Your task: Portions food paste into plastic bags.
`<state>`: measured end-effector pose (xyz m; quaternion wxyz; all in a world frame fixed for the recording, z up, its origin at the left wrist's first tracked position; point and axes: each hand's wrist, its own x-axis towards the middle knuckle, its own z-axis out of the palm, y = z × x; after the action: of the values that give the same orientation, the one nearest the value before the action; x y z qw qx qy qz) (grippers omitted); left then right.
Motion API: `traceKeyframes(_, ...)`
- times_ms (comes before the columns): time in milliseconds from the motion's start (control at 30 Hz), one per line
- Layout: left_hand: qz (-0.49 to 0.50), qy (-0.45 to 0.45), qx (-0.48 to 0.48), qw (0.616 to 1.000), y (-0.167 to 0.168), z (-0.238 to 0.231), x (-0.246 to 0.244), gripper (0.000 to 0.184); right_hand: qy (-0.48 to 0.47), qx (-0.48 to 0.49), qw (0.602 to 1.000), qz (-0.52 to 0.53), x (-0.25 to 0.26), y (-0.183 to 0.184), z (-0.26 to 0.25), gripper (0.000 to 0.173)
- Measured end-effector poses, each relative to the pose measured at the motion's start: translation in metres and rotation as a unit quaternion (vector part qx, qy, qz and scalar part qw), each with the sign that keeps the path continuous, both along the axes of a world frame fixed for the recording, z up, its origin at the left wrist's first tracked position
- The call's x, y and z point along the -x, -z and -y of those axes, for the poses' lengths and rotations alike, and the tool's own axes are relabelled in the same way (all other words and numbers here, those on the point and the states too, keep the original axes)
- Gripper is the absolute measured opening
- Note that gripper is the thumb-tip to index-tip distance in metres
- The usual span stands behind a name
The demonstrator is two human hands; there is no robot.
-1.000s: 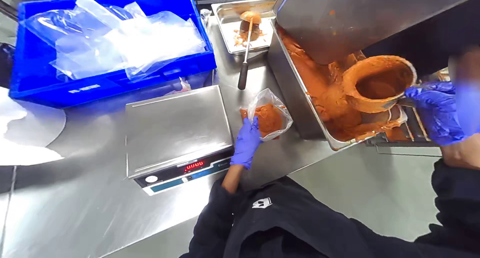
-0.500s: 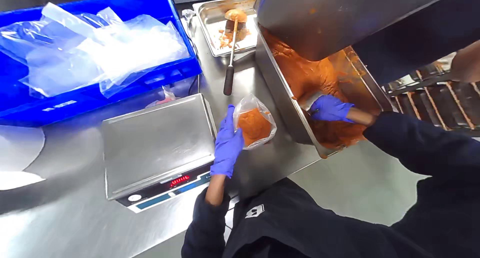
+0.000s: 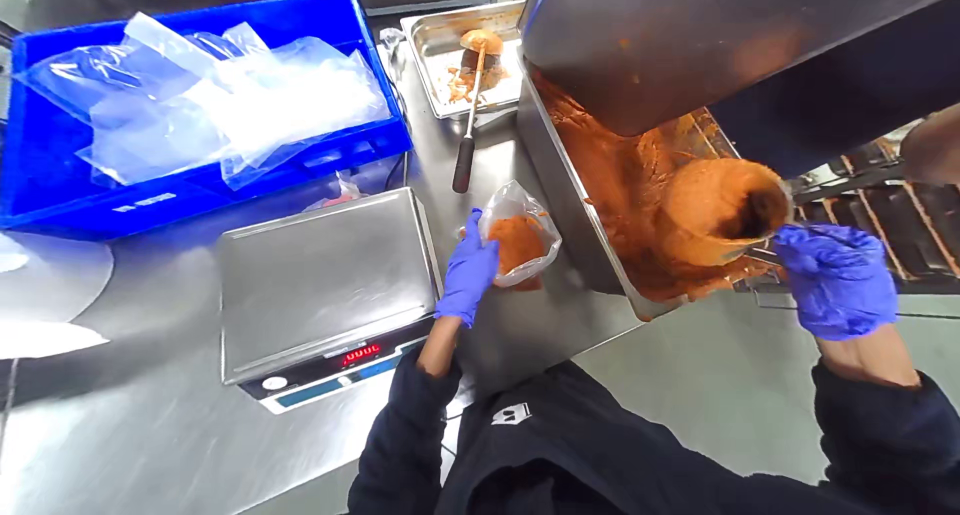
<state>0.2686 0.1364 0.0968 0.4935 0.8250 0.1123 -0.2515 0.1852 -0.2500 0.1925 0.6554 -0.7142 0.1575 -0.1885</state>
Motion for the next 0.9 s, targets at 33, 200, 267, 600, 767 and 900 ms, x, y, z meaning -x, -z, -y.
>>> traceKeyframes(33, -0.008, -0.012, 0.004, 1.0, -0.001, 0.0, 0.001, 0.068, -0.009, -0.007, 1.0, 0.025, 0.003, -0.003, 0.001, 0.033)
traceKeyframes(200, 0.002, -0.003, -0.103, 0.995, -0.015, 0.004, -0.002, 0.049, 0.018, -0.006, 1.0, -0.006, -0.011, 0.019, -0.009, 0.034)
traceKeyframes(267, 0.043, 0.015, -0.126, 0.991, -0.013, -0.003, 0.001, 0.044, 0.041, 0.009, 0.998, -0.043, -0.021, 0.025, -0.021, 0.034)
traceKeyframes(600, 0.116, -0.007, 0.023, 0.993, 0.013, -0.024, 0.015, 0.044, -0.123, 0.152, 0.972, 0.127, -0.029, -0.06, -0.046, 0.015)
traceKeyframes(767, 0.12, 0.014, 0.072, 0.99, 0.016, -0.03, 0.017, 0.047, -0.205, 0.47, 0.853, 0.098, -0.019, -0.092, -0.135, 0.031)
traceKeyframes(900, 0.129, 0.034, 0.071, 0.988, 0.014, -0.032, 0.021, 0.049, -0.268, 0.707, 0.624, 0.196, -0.023, -0.052, -0.211, 0.04)
